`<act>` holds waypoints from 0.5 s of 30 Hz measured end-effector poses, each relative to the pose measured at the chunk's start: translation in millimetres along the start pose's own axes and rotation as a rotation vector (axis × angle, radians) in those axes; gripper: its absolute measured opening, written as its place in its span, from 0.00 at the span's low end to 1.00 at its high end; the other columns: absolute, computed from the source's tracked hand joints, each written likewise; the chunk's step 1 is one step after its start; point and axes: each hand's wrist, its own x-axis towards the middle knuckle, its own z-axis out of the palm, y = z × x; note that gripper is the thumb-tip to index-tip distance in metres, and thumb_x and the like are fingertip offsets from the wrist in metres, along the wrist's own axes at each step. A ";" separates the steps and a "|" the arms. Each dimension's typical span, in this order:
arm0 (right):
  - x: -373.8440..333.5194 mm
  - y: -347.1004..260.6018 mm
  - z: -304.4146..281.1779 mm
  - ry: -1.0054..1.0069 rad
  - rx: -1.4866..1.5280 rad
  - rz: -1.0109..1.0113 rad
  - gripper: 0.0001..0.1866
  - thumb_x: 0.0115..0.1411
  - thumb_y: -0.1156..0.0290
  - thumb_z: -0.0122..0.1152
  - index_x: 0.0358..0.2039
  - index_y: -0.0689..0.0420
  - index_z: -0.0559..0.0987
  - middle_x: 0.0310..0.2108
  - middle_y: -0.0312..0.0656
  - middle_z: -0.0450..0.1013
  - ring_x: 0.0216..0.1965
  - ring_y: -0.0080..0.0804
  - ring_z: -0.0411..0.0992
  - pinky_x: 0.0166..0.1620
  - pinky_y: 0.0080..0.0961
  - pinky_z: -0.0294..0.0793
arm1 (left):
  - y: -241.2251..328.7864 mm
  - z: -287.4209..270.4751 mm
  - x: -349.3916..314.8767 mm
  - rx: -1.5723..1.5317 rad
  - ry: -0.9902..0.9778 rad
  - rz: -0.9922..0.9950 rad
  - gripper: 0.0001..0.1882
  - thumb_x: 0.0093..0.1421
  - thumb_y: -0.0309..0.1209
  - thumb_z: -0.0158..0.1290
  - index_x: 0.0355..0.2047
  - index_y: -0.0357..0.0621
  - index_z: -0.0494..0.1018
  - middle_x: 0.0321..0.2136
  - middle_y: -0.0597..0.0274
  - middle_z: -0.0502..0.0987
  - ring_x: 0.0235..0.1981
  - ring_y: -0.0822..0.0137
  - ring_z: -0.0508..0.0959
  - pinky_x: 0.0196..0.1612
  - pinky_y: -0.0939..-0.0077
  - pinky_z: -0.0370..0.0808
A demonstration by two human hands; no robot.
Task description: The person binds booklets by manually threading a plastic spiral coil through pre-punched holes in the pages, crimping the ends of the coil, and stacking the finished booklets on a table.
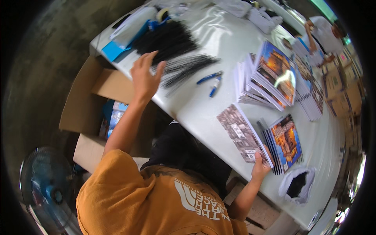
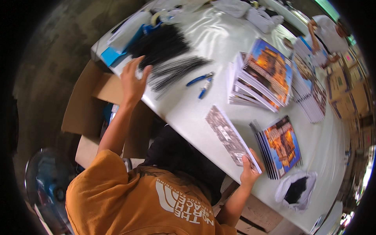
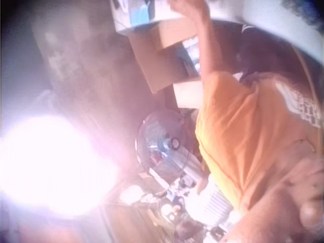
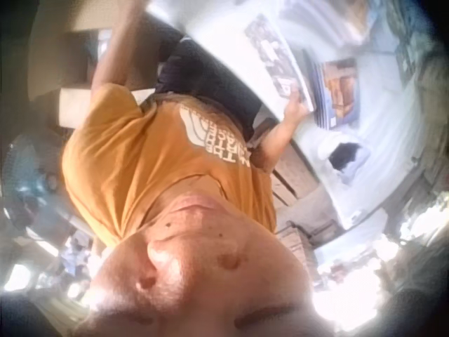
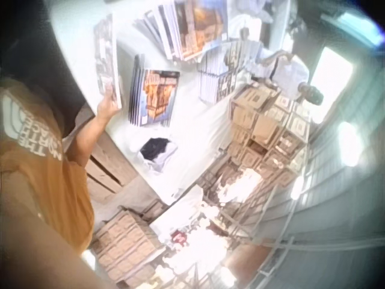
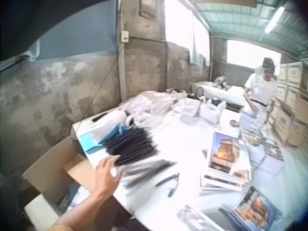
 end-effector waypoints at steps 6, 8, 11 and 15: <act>-6.6 16.0 -21.0 0.034 -0.232 0.006 0.18 0.55 0.77 0.58 0.45 0.71 0.71 0.42 0.50 0.71 0.43 0.35 0.69 0.48 0.29 0.67 | -143.0 -156.2 -127.7 0.422 0.256 -0.553 0.15 0.54 0.37 0.54 0.41 0.46 0.74 0.38 0.58 0.75 0.44 0.58 0.71 0.49 0.63 0.64; -3.3 11.1 -19.8 0.028 -0.119 -0.007 0.24 0.56 0.78 0.56 0.53 0.69 0.63 0.54 0.51 0.63 0.52 0.39 0.64 0.56 0.32 0.61 | -158.1 -207.8 -179.9 0.620 0.373 -0.809 0.17 0.56 0.40 0.51 0.44 0.49 0.72 0.41 0.61 0.74 0.48 0.61 0.68 0.52 0.61 0.59; 6.9 -3.8 -6.3 0.049 0.018 0.021 0.26 0.56 0.78 0.56 0.54 0.70 0.61 0.56 0.52 0.60 0.53 0.40 0.63 0.57 0.34 0.61 | -183.5 -274.0 -274.5 0.720 0.552 -1.140 0.18 0.57 0.41 0.50 0.44 0.44 0.71 0.44 0.58 0.73 0.45 0.61 0.71 0.48 0.65 0.64; 18.2 2.0 -7.2 0.089 -0.012 0.035 0.24 0.56 0.75 0.57 0.52 0.70 0.63 0.53 0.50 0.63 0.50 0.38 0.66 0.55 0.33 0.64 | -278.6 -329.7 -439.0 0.223 0.703 -1.493 0.24 0.57 0.43 0.50 0.47 0.37 0.67 0.47 0.53 0.70 0.44 0.59 0.72 0.45 0.67 0.68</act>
